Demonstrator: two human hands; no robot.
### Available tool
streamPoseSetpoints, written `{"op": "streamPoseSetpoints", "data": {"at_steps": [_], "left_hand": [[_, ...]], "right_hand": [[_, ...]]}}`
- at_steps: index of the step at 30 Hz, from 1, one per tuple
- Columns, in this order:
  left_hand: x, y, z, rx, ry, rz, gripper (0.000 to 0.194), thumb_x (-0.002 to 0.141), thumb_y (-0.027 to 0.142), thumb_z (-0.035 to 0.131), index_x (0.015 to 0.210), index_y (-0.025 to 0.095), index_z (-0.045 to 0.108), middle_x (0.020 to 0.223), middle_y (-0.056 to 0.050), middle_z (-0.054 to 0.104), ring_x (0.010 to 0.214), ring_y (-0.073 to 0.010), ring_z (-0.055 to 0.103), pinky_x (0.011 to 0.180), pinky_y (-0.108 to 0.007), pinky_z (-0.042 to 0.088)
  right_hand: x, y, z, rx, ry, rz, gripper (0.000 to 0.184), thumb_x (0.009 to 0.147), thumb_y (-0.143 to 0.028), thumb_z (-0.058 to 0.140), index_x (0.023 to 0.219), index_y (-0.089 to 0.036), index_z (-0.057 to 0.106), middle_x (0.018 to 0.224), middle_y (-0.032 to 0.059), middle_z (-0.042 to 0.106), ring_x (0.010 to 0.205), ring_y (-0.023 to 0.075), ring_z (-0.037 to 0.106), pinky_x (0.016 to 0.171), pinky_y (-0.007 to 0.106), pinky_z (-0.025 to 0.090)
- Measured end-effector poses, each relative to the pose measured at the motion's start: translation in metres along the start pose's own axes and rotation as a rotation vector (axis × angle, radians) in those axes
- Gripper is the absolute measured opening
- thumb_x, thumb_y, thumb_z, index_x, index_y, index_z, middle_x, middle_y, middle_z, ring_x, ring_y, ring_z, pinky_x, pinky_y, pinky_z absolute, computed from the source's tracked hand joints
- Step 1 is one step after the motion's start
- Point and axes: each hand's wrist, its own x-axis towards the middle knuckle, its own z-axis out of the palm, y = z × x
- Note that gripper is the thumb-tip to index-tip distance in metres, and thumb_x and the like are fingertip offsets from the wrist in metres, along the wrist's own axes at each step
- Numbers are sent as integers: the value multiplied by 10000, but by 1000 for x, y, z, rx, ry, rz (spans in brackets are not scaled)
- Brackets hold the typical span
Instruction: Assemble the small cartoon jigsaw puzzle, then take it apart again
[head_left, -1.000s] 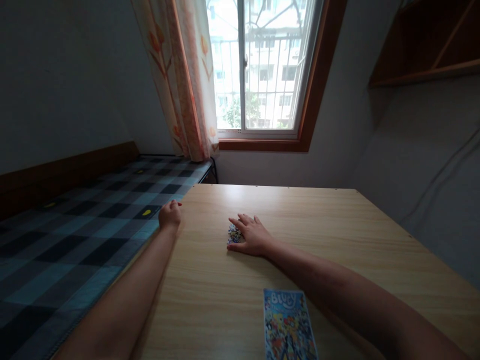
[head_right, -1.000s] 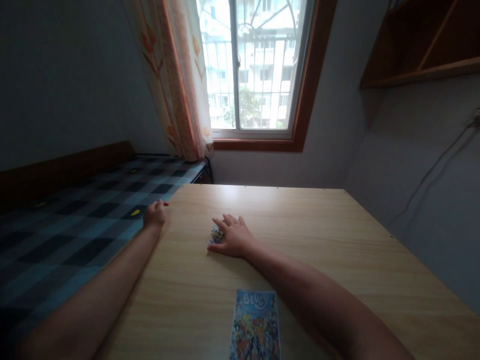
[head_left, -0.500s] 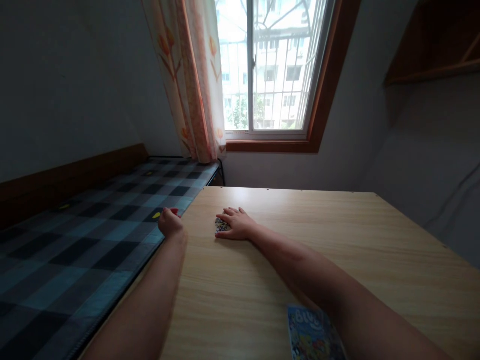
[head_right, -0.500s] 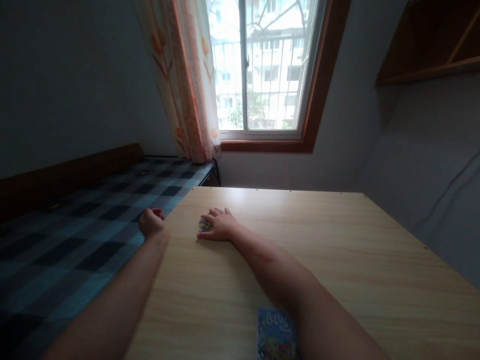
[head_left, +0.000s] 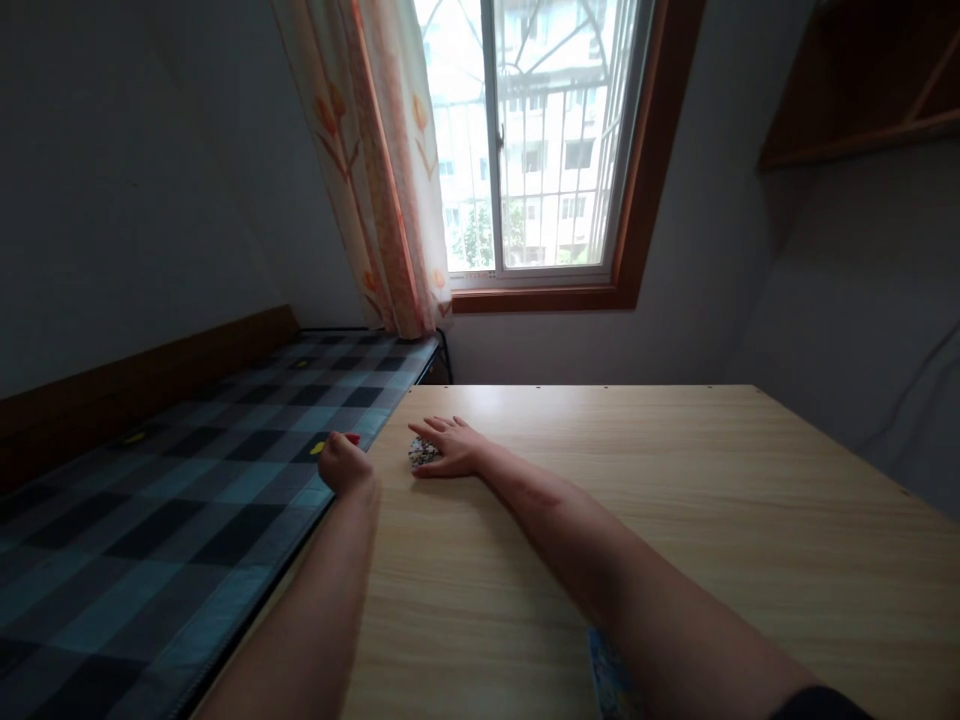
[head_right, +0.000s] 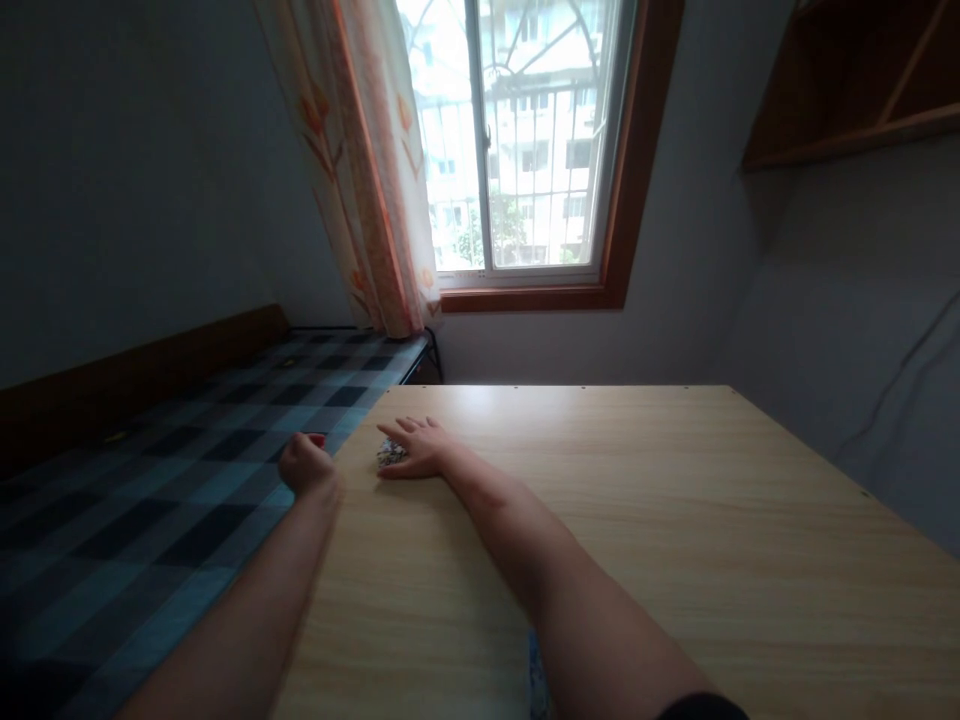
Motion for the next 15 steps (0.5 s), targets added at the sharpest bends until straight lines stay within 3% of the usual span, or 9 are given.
{"op": "streamPoseSetpoints", "data": {"at_steps": [4,7,10,15], "left_hand": [[-5,11,-4,-23,80,-59,370,916,372,285,716,216,554,772,-78,630,795,-259,597,779,-383,463],[-11,21,-7,0,46,36,346,912,340,306,694,219,546,781,-88,641,818,-267,602,807,-388,457],[-21,31,-10,68,-22,254,319,907,307,308,675,227,512,771,-97,627,824,-270,600,829,-386,457],[-51,60,-15,183,-227,746,332,929,331,319,673,230,505,742,-91,592,811,-258,589,844,-378,456]], "right_hand": [[-31,0,-4,74,71,57,1035,834,-771,559,1625,-288,99,1685,136,135,1556,308,114,1235,538,98],[-81,23,-18,71,59,131,986,875,-731,533,1627,-277,85,1684,129,137,1560,281,107,1242,514,92],[-157,64,-46,-22,72,351,940,898,-685,522,1626,-238,131,1669,137,192,1552,302,144,1237,527,105],[-307,124,-90,-227,74,688,828,938,-638,429,1618,-223,202,1645,133,274,1523,333,241,1211,546,191]]}}
